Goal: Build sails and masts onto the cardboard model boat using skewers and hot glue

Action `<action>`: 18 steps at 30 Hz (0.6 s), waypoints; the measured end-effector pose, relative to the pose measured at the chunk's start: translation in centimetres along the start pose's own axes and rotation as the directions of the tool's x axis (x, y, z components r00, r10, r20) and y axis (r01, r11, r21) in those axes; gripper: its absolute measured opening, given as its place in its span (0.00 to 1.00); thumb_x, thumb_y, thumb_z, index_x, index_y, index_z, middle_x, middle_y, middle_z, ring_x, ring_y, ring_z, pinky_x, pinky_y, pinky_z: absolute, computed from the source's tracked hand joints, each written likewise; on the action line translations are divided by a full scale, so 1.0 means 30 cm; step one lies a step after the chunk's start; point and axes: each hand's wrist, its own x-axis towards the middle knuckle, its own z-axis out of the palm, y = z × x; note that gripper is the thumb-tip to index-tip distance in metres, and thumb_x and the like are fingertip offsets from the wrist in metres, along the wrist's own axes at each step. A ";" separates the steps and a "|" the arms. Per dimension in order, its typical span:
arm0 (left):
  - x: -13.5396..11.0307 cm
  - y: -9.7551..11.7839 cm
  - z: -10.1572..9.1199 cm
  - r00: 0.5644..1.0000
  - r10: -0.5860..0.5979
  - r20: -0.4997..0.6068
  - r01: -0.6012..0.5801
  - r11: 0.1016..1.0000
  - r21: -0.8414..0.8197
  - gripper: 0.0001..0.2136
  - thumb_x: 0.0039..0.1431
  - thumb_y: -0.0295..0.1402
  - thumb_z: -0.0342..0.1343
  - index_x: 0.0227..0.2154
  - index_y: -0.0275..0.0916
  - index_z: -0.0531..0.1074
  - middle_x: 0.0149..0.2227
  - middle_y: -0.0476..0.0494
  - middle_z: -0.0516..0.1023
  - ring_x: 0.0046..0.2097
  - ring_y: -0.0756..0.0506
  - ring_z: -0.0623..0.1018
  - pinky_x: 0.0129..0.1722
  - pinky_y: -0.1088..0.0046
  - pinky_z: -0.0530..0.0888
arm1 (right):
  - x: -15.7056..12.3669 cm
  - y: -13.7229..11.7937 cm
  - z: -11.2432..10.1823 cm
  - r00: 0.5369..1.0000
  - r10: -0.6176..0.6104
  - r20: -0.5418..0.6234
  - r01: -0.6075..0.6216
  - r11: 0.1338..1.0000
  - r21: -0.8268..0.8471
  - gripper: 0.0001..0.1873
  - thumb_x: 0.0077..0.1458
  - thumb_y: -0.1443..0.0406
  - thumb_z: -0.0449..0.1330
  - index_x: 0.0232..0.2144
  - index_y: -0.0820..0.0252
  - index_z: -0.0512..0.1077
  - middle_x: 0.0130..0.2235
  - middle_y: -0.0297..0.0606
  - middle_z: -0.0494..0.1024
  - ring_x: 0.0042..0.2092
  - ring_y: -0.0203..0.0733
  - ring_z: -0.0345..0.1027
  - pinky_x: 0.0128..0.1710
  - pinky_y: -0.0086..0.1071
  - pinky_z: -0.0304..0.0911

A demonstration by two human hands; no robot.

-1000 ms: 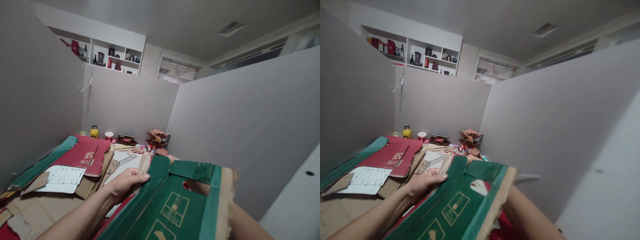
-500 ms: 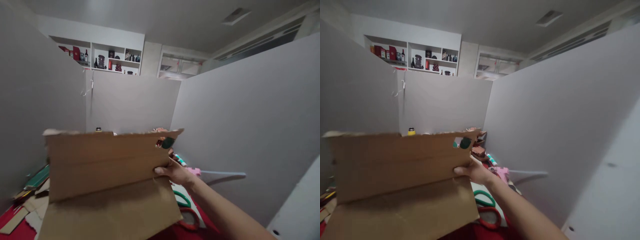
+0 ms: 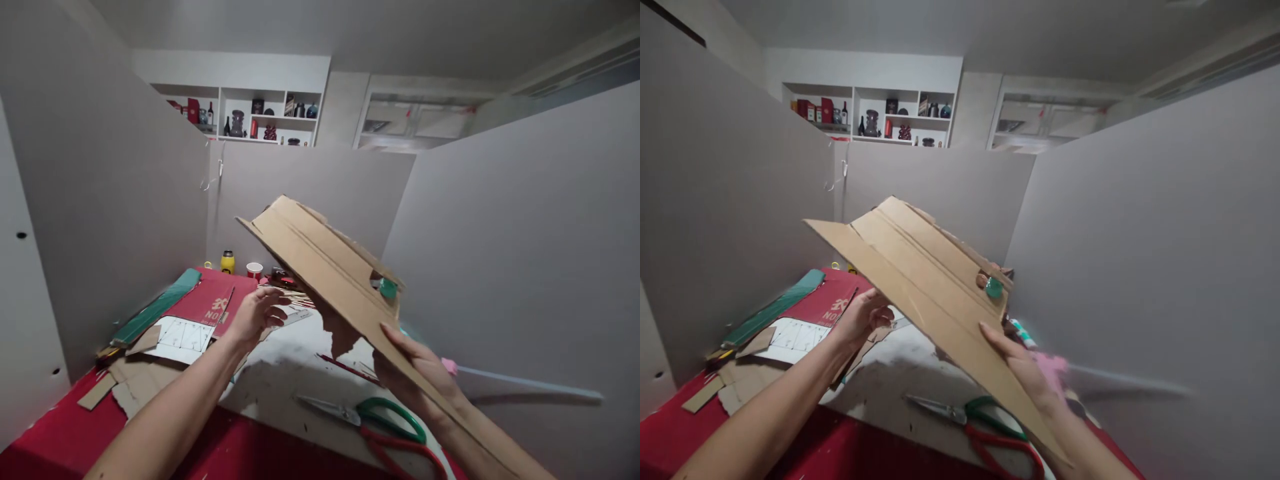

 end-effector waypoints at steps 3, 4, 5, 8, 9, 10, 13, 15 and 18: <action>-0.028 0.023 0.035 0.990 0.139 0.005 -0.139 0.990 0.012 0.13 0.52 0.37 0.64 0.38 0.36 0.74 0.37 0.45 0.79 0.33 0.48 0.78 0.30 0.75 0.73 | -0.002 -0.039 0.004 0.998 -0.026 -0.061 0.033 0.992 0.120 0.06 0.50 0.63 0.64 0.31 0.56 0.70 0.20 0.31 0.74 0.17 0.35 0.67 0.11 0.24 0.65; -0.045 0.025 0.052 0.985 0.175 0.010 -0.175 0.985 0.008 0.15 0.49 0.38 0.66 0.38 0.37 0.74 0.38 0.44 0.79 0.34 0.48 0.79 0.31 0.75 0.73 | -0.003 -0.045 0.015 0.997 -0.020 -0.074 0.032 0.987 0.155 0.06 0.50 0.65 0.64 0.30 0.56 0.69 0.21 0.31 0.75 0.17 0.33 0.66 0.11 0.22 0.65; -0.062 0.026 0.070 0.980 0.199 0.020 -0.199 0.980 0.004 0.17 0.47 0.40 0.67 0.39 0.37 0.74 0.39 0.43 0.80 0.36 0.46 0.79 0.33 0.73 0.74 | -0.004 -0.046 0.028 0.997 -0.008 -0.083 0.023 0.982 0.187 0.06 0.49 0.67 0.63 0.31 0.57 0.69 0.22 0.31 0.76 0.17 0.31 0.66 0.11 0.20 0.64; -0.099 0.012 0.106 0.977 0.210 0.047 -0.210 0.978 0.000 0.20 0.45 0.43 0.68 0.39 0.37 0.75 0.39 0.40 0.80 0.38 0.43 0.80 0.37 0.69 0.76 | -0.008 -0.028 0.069 0.996 0.049 -0.079 -0.027 0.967 0.255 0.08 0.48 0.72 0.62 0.33 0.59 0.70 0.24 0.32 0.78 0.17 0.28 0.65 0.12 0.15 0.62; -0.101 0.005 0.108 0.979 0.199 0.037 -0.199 0.980 -0.001 0.19 0.45 0.42 0.68 0.38 0.36 0.75 0.38 0.41 0.80 0.37 0.43 0.80 0.36 0.68 0.76 | -0.010 -0.017 0.078 0.995 0.070 -0.072 -0.048 0.960 0.274 0.09 0.47 0.72 0.62 0.33 0.59 0.70 0.24 0.32 0.78 0.17 0.27 0.65 0.12 0.14 0.62; -0.097 -0.002 0.104 0.984 0.180 0.016 -0.180 0.984 -0.003 0.18 0.45 0.41 0.68 0.36 0.36 0.75 0.36 0.41 0.80 0.35 0.44 0.80 0.35 0.68 0.76 | -0.012 -0.005 0.085 0.994 0.090 -0.064 -0.068 0.953 0.295 0.09 0.47 0.72 0.62 0.33 0.59 0.70 0.24 0.32 0.78 0.17 0.28 0.66 0.12 0.14 0.61; -0.058 -0.020 0.065 0.994 0.089 -0.062 -0.089 0.996 -0.010 0.12 0.49 0.38 0.65 0.31 0.34 0.73 0.29 0.44 0.78 0.29 0.46 0.78 0.31 0.68 0.76 | -0.020 0.026 0.094 0.985 0.167 -0.033 -0.144 0.920 0.364 0.10 0.45 0.73 0.63 0.33 0.60 0.71 0.24 0.34 0.78 0.17 0.29 0.65 0.11 0.16 0.61; -0.026 -0.025 0.032 0.995 0.021 -0.098 -0.022 1.000 -0.013 0.11 0.55 0.37 0.61 0.32 0.33 0.73 0.29 0.45 0.77 0.28 0.48 0.77 0.30 0.68 0.76 | -0.026 0.037 0.101 0.978 0.208 -0.015 -0.186 0.903 0.387 0.10 0.46 0.73 0.63 0.34 0.60 0.71 0.24 0.33 0.78 0.16 0.29 0.63 0.11 0.18 0.62; 0.004 -0.019 -0.002 0.989 -0.024 -0.146 0.019 0.999 -0.033 0.11 0.62 0.37 0.55 0.42 0.34 0.72 0.38 0.43 0.77 0.35 0.47 0.78 0.34 0.67 0.77 | -0.045 0.045 0.128 0.982 0.187 0.036 -0.188 0.921 0.342 0.07 0.47 0.69 0.64 0.32 0.58 0.72 0.24 0.32 0.78 0.17 0.30 0.65 0.14 0.19 0.64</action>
